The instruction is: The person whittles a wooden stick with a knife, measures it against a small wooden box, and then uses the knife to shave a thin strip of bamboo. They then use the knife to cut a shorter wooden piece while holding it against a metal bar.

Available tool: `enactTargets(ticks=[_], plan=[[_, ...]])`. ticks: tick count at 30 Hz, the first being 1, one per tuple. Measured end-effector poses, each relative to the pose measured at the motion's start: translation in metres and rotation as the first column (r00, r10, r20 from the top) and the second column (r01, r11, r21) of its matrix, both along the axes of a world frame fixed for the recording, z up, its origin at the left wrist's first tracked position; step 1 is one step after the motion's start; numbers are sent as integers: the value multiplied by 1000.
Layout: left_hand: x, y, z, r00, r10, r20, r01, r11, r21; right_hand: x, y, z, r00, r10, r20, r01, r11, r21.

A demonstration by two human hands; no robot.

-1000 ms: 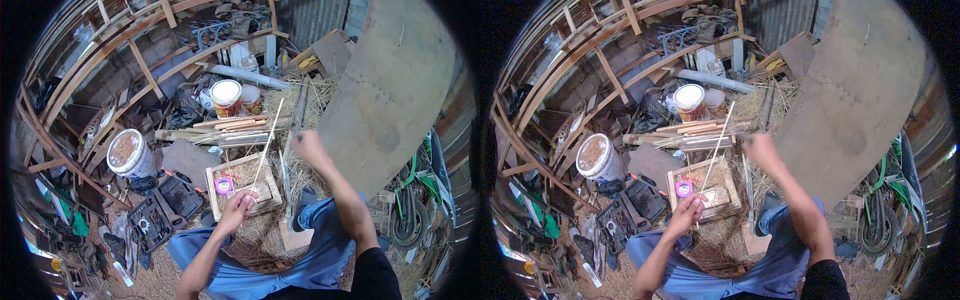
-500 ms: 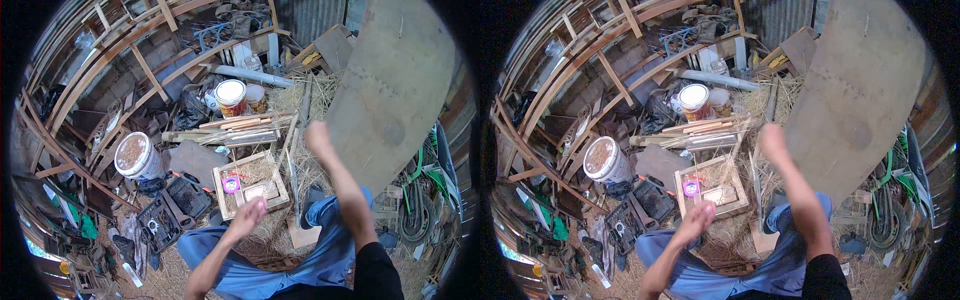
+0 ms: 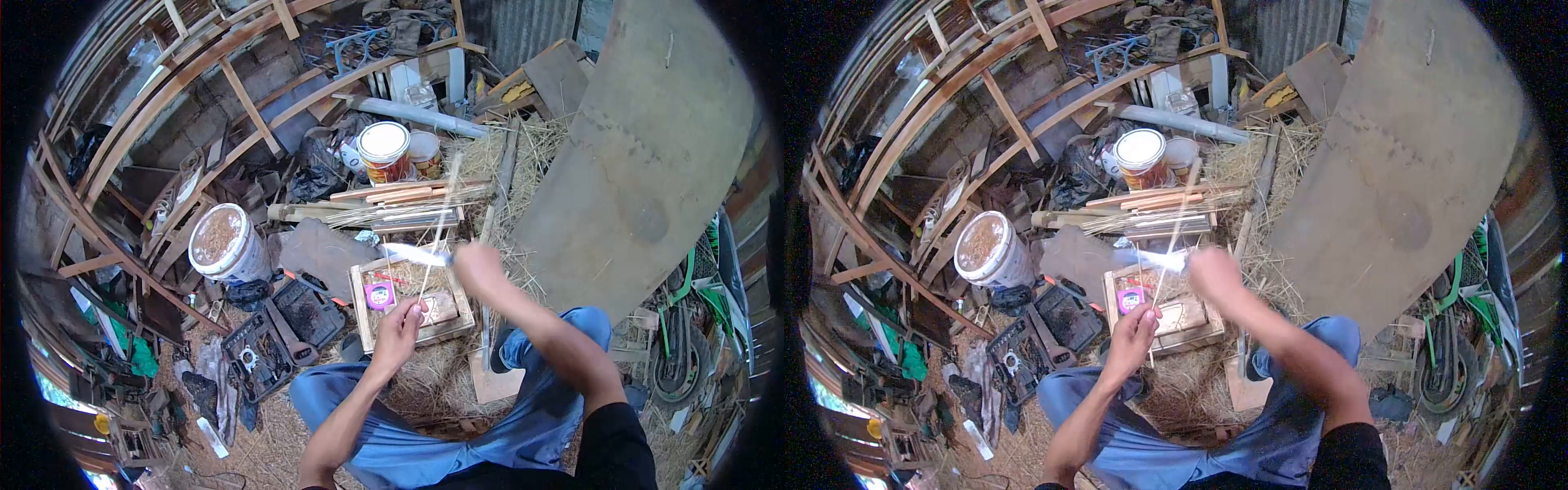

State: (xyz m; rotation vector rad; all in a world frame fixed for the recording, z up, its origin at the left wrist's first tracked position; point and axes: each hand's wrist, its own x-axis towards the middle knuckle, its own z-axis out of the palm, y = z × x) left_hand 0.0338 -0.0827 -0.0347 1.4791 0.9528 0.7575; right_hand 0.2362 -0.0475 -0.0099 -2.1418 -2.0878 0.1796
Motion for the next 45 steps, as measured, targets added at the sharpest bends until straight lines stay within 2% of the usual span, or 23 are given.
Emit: enactTargets(ticks=[3,4,6,8,9,11,13,15,16,18,20,21,23,25,27,29,30,32,37,39,41,43,45], plan=[[-5,-17,-7,998,-56,-18,57,998,37,74,29,-6,917,-336,-215,371,916,153],[-4,-20,-8,996,-77,42,79,996,-41,82,27,-3,913,-345,-219,382,911,155],[-6,-12,-8,993,-87,79,95,990,-107,88,20,14,903,-299,-308,366,911,189],[-5,-4,-9,980,-79,184,122,964,-236,56,1,17,930,-50,-365,133,970,205],[-3,-2,-7,979,-71,189,116,964,-241,34,-8,19,980,50,-195,-20,988,152],[-4,0,-1,962,-74,261,139,960,-243,-6,-23,15,956,292,-39,-293,956,-10],[-3,-2,-6,981,-54,188,100,964,-245,-20,-24,-4,960,279,10,-279,960,19],[-2,-5,-3,991,-17,130,30,995,-98,-8,-13,-2,997,82,-16,-82,997,-5],[-4,-6,-1,993,-39,108,50,994,-99,10,-9,4,1000,11,17,-12,997,75],[-4,-16,-3,995,-66,74,73,994,-85,48,13,6,947,-270,-171,287,954,83],[-6,-20,-1,991,-131,-3,130,986,-108,78,15,18,941,-310,-137,338,893,296],[-8,-17,-1,990,-139,-3,138,985,-107,79,12,18,938,-318,-137,345,890,297],[-7,-9,-3,983,-107,150,130,979,-155,74,8,19,951,-138,-276,230,914,334],[-5,-5,0,976,-57,208,97,977,-189,38,-7,18,975,49,-217,7,968,250],[-4,-2,2,966,-74,249,122,975,-185,1,-19,1,970,242,-31,-236,964,120],[-3,-4,3,976,-64,208,100,980,-171,-20,-28,-2,980,198,31,-201,972,119],[-3,-6,0,989,-45,138,58,995,-85,-15,-26,2,981,195,21,-196,974,118],[-4,-12,-1,1000,-26,13,24,992,125,3,-14,15,999,0,-51,0,1000,6],[-2,-13,-1,999,-9,-38,13,994,104,2,-16,14,994,111,-1,-111,994,18],[-7,-16,2,994,-18,-110,36,986,165,14,-3,9,998,69,-11,-69,997,-37],[-8,-15,2,997,-7,-82,21,985,172,33,3,15,1000,12,-26,-10,994,105],[-8,-13,4,998,-54,34,52,997,57,47,8,24,1000,-26,-1,26,993,115],[-11,-13,1,998,-62,33,60,997,50,63,13,21,982,-183,-44,188,960,209]])
